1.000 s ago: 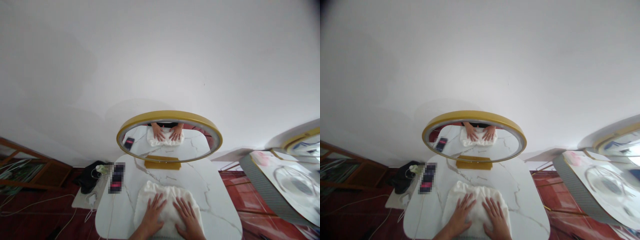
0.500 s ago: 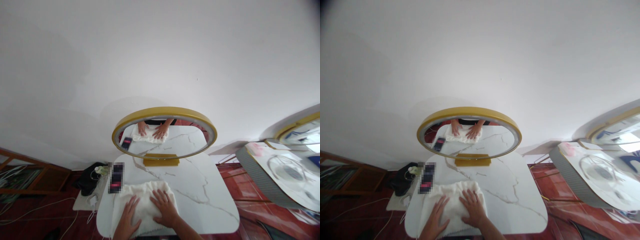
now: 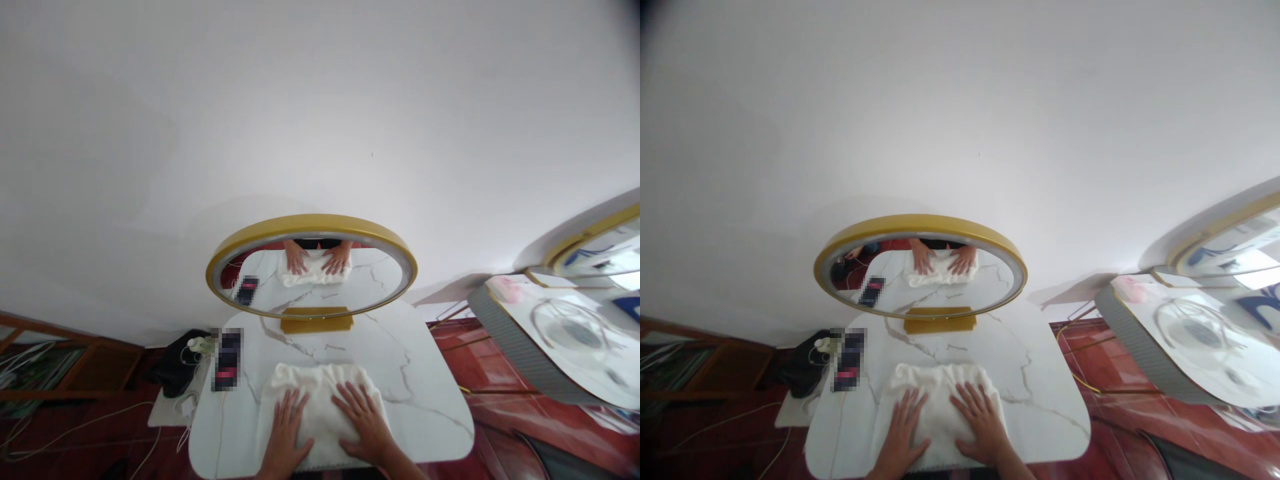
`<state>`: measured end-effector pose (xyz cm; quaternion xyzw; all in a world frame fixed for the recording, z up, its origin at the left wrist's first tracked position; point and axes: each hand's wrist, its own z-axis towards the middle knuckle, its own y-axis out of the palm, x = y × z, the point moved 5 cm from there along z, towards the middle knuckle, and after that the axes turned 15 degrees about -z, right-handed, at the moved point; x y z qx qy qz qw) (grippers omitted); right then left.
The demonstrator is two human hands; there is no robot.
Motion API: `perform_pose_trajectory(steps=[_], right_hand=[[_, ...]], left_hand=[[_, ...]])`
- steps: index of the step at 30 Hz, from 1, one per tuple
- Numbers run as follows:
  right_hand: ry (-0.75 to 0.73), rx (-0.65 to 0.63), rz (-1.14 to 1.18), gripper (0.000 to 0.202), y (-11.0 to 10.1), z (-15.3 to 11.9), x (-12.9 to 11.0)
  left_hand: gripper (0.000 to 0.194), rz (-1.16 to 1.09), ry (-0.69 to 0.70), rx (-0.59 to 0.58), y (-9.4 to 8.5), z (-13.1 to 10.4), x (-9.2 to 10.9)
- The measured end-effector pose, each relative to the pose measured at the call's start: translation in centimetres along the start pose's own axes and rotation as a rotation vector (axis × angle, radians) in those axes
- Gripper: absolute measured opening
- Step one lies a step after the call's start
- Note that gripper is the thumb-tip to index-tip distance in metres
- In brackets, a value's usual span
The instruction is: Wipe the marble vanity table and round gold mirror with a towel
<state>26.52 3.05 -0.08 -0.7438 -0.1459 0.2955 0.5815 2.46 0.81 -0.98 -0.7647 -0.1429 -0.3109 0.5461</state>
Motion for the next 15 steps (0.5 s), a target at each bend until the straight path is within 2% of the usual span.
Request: perform_pose_trajectory(steps=[2, 5, 9, 11, 15], right_hand=[[0.036, 0.048, -0.028, 0.086, 0.0, -2.3, 2.0], [0.098, 0.113, -0.084, 0.083, -0.4, -6.2, 5.1], [0.135, 0.154, -0.183, 0.076, -1.2, -11.4, 9.1], [0.151, 0.177, -0.224, 0.076, -1.5, -13.4, 10.7], [0.241, 0.210, -0.289, 0.076, -1.7, -14.6, 12.6]], left_hand=[[0.085, -0.041, -0.014, -0.090, 1.2, 1.4, 2.2], [0.098, -0.116, -0.024, -0.320, 3.0, 3.4, 5.8], [0.100, -0.154, 0.021, -0.591, 5.7, 5.6, 10.5], [0.097, -0.147, 0.070, -0.629, 7.1, 6.4, 12.2], [0.092, -0.112, 0.159, -0.507, 9.4, 8.0, 14.2]])
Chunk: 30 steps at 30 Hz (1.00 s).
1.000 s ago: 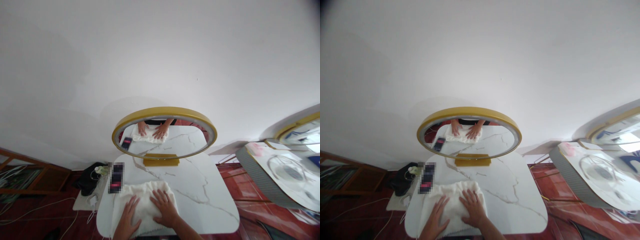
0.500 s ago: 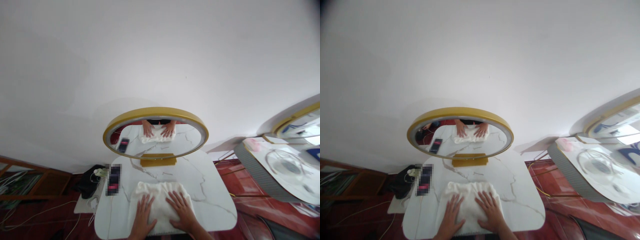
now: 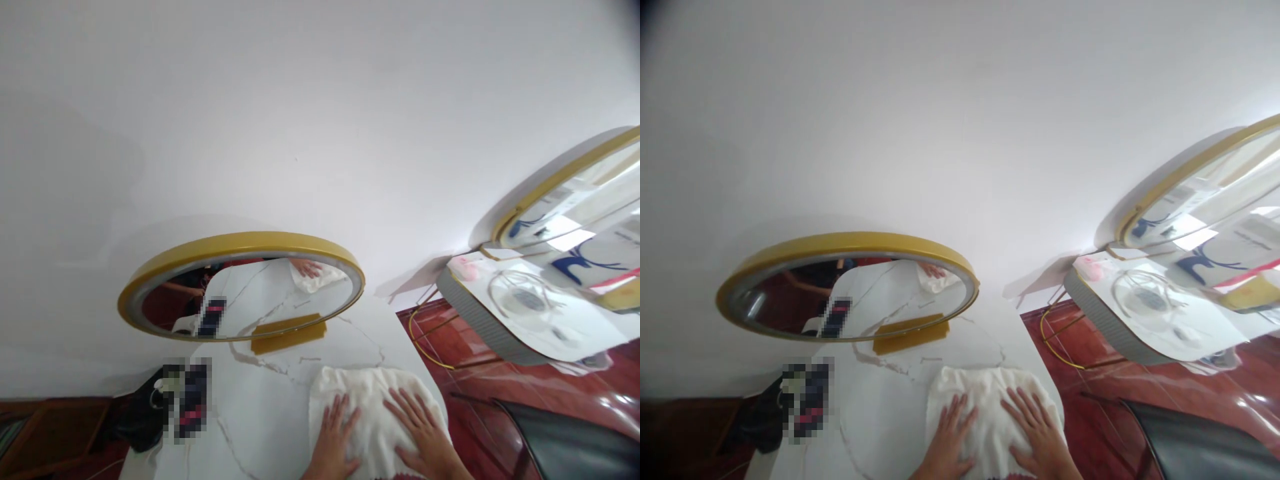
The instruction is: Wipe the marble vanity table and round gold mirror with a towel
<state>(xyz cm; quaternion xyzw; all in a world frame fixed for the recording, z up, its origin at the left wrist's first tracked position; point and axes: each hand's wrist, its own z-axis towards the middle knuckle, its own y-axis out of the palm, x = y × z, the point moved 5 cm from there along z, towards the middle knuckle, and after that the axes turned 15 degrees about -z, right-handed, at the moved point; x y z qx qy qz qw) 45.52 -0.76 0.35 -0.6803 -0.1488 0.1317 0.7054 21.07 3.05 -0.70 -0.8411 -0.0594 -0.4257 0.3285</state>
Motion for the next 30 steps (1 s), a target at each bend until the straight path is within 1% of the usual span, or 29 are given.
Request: perform_pose_trajectory(steps=[3, 5, 8, 11, 13, 16, 19, 24, 30], right_hand=[[0.130, 0.023, -0.036, 0.076, 0.2, 1.0, 0.3], [0.208, 0.032, -0.046, 0.076, 0.2, 2.1, 0.4], [0.280, 0.045, -0.046, 0.072, -0.3, 4.0, 0.8], [0.335, 0.058, -0.041, 0.069, -0.8, 5.8, 1.8], [0.366, 0.059, -0.035, 0.067, -1.0, 7.0, 2.5], [0.391, 0.053, -0.022, 0.067, -1.0, 8.7, 3.7], [0.379, 0.043, -0.006, 0.068, -0.9, 10.6, 5.0], [0.346, 0.040, 0.003, 0.070, -0.8, 13.9, 7.3], [0.340, 0.050, -0.004, 0.073, -0.8, 17.7, 9.7]], left_hand=[[0.094, 0.049, 0.006, 0.070, 0.4, 1.7, 0.2], [0.093, 0.088, -0.008, 0.116, 0.2, 2.9, 0.4], [0.086, 0.159, -0.009, 0.205, -0.4, 4.9, 1.0], [0.075, 0.228, 0.011, 0.312, -1.3, 6.9, 2.0], [0.072, 0.280, 0.020, 0.385, -2.0, 8.2, 2.5], [0.068, 0.372, 0.062, 0.485, -3.3, 9.6, 3.2], [0.064, 0.453, 0.121, 0.547, -4.8, 10.7, 3.6], [0.061, 0.508, 0.155, 0.594, -7.2, 12.8, 3.7], [0.058, 0.522, 0.146, 0.630, -9.9, 16.3, 3.3]])
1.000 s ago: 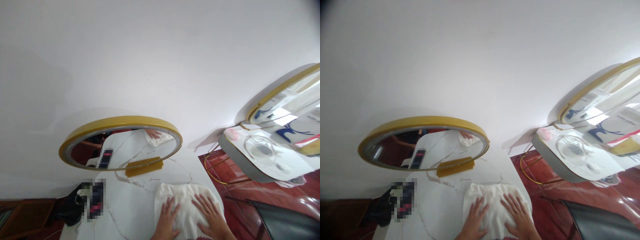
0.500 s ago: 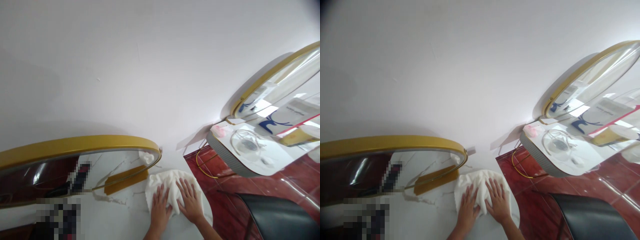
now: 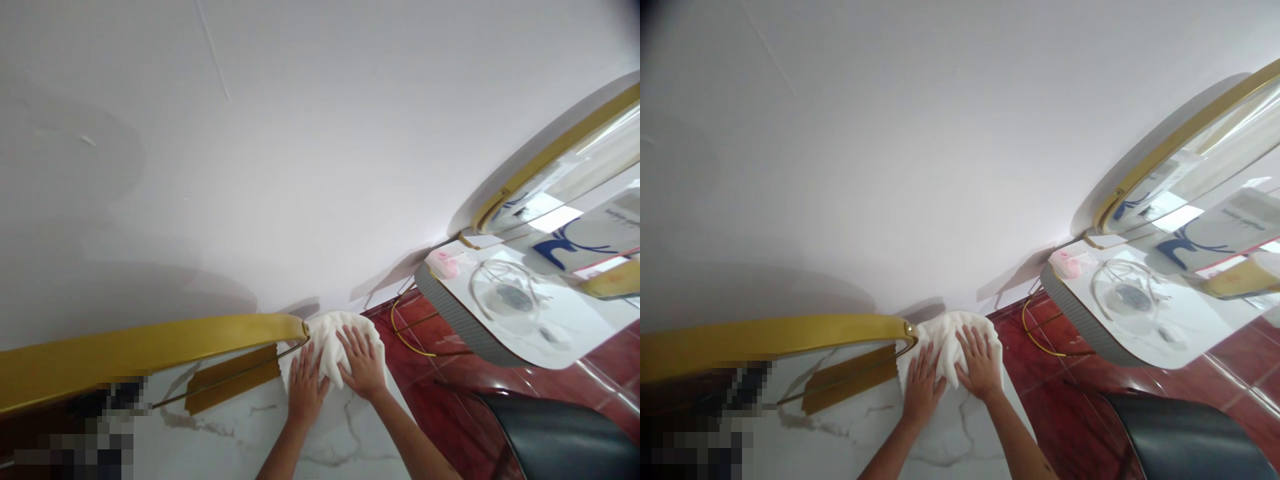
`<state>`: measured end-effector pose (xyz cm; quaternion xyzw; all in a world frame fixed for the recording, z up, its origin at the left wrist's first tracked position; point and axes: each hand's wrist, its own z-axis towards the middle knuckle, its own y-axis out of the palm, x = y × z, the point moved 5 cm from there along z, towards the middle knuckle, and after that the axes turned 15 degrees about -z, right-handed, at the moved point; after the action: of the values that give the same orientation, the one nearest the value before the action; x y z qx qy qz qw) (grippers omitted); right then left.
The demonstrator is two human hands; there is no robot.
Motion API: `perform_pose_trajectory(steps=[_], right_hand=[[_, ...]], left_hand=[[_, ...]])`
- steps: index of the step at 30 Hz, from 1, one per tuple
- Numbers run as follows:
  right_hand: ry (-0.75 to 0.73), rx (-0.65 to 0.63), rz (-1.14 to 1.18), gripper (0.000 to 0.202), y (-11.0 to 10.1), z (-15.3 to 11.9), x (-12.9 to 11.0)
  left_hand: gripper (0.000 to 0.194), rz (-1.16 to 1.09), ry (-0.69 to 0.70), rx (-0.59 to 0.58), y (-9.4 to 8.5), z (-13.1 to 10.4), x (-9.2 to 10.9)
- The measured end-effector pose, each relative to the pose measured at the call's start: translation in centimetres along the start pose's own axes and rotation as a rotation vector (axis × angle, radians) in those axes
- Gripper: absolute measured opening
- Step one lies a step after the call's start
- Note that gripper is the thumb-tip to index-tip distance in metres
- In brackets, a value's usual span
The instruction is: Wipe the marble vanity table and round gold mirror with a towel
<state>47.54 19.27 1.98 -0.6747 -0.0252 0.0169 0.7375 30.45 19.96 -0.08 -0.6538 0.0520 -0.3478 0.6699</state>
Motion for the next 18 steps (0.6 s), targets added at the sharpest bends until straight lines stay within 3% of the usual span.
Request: perform_pose_trajectory(steps=[5, 9, 18], right_hand=[[0.002, 0.005, -0.016, 0.073, 0.6, 2.7, 0.7], [0.003, 0.026, -0.006, 0.072, 0.7, 3.3, 0.8], [-0.035, 0.023, -0.004, 0.069, 0.1, 0.1, 1.5]], left_hand=[[0.059, 0.005, 0.020, 0.012, 0.3, 2.4, -1.0], [0.057, -0.004, 0.018, 0.020, 0.4, 2.9, -1.3], [0.058, 0.014, -0.036, 0.016, 0.2, 0.5, 0.4]])
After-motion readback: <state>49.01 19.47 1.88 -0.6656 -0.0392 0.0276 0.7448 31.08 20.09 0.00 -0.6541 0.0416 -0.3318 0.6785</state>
